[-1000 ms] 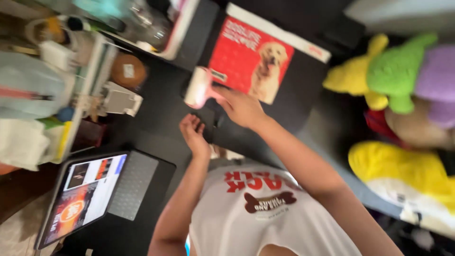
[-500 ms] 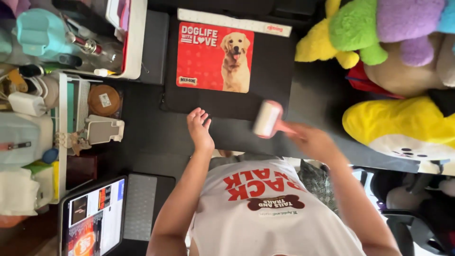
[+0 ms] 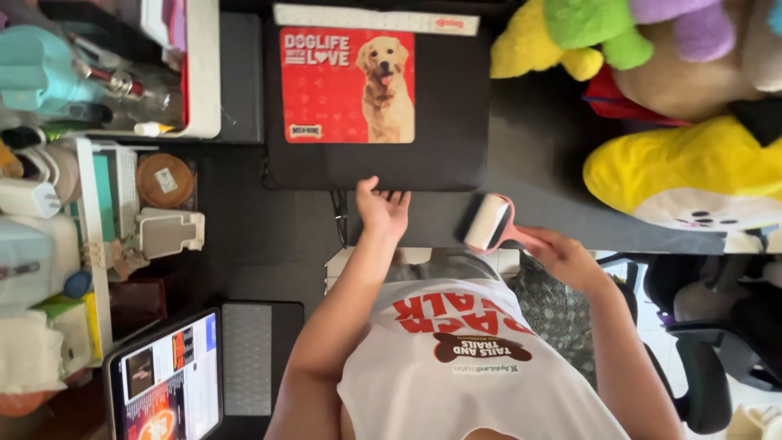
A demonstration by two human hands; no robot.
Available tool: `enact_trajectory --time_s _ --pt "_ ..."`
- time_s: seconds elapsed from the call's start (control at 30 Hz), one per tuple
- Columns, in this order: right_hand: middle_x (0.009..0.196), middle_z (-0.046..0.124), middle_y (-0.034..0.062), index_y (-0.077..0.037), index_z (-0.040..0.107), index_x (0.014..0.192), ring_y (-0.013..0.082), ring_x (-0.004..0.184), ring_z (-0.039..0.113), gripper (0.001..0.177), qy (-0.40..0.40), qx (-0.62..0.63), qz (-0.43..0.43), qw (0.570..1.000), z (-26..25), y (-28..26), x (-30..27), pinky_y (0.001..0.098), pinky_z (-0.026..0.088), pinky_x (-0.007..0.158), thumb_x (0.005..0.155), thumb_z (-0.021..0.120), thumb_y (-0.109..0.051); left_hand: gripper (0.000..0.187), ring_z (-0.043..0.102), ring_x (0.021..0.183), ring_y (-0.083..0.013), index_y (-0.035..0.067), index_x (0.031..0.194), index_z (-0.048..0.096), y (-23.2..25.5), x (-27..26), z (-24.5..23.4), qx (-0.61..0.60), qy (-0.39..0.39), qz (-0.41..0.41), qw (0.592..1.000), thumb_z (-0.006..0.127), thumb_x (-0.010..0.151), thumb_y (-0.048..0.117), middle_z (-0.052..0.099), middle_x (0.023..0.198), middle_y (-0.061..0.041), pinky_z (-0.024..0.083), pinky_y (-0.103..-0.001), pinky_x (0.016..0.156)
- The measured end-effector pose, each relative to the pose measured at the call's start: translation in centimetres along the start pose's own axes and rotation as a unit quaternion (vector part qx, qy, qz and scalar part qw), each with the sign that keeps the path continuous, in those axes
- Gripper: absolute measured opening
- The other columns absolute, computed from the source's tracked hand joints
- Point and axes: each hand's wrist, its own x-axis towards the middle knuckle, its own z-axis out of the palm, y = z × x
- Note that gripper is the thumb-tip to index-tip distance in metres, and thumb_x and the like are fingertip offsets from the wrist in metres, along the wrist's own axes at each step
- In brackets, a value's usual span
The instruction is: Using a lint roller to clean a laptop case and various stuffed animals in a room.
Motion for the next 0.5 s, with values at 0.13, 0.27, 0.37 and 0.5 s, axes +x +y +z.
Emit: enact_trajectory --time_s 0.13,0.27,0.37,0.5 --pt "0.124 0.073 0.0114 -0.023 0.064 0.139 0.0252 0.111 0.069 0.046 0.047 -0.02 0.02 0.998 -0.1 0.1 -2.3 0.0377 0.052 0.097 0.092 0.065 -0.025 0.063 0.042 0.142 -0.03 0.007 0.136 0.046 0.7 -2.1 2.3 -0.034 -0.001 -0.022 0.999 0.061 0.081 0.035 0.047 0.146 -0.009 0.031 -0.05 0.12" --pt "0.125 0.072 0.0128 -0.021 0.064 0.138 0.0293 0.112 0.069 0.044 0.068 -0.013 -0.01 0.998 1.0 0.3 -1.1 0.0399 0.053 0.097 0.094 0.062 -0.025 0.075 0.042 0.141 -0.0312 -0.001 0.143 0.042 1.5 -5.8 4.5 -0.04 -0.018 -0.034 0.998 0.054 0.085 0.045 0.048 0.147 -0.012 0.026 -0.049 0.12" --pt "0.123 0.073 0.0146 -0.021 0.061 0.142 0.0313 0.111 0.071 0.044 0.074 -0.001 -0.033 0.997 3.6 -2.8 2.7 0.041 0.054 0.096 0.1 0.058 -0.031 0.083 0.042 0.142 -0.0323 -0.005 0.146 0.039 1.5 -6.3 5.5 -0.057 -0.012 -0.023 0.998 0.053 0.087 0.05 0.048 0.148 -0.014 0.027 -0.049 0.121" --pt "0.111 0.074 0.0275 -0.019 0.051 0.15 0.0436 0.101 0.072 0.053 -0.099 0.086 0.045 0.99 7.5 -6.5 6.8 0.0496 0.057 0.087 0.1 0.057 -0.034 0.094 0.048 0.132 -0.0301 -0.006 0.146 0.038 0.5 -7.1 6.3 -0.089 0.014 0.009 0.996 0.052 0.086 0.065 0.05 0.142 -0.014 0.034 -0.045 0.115"
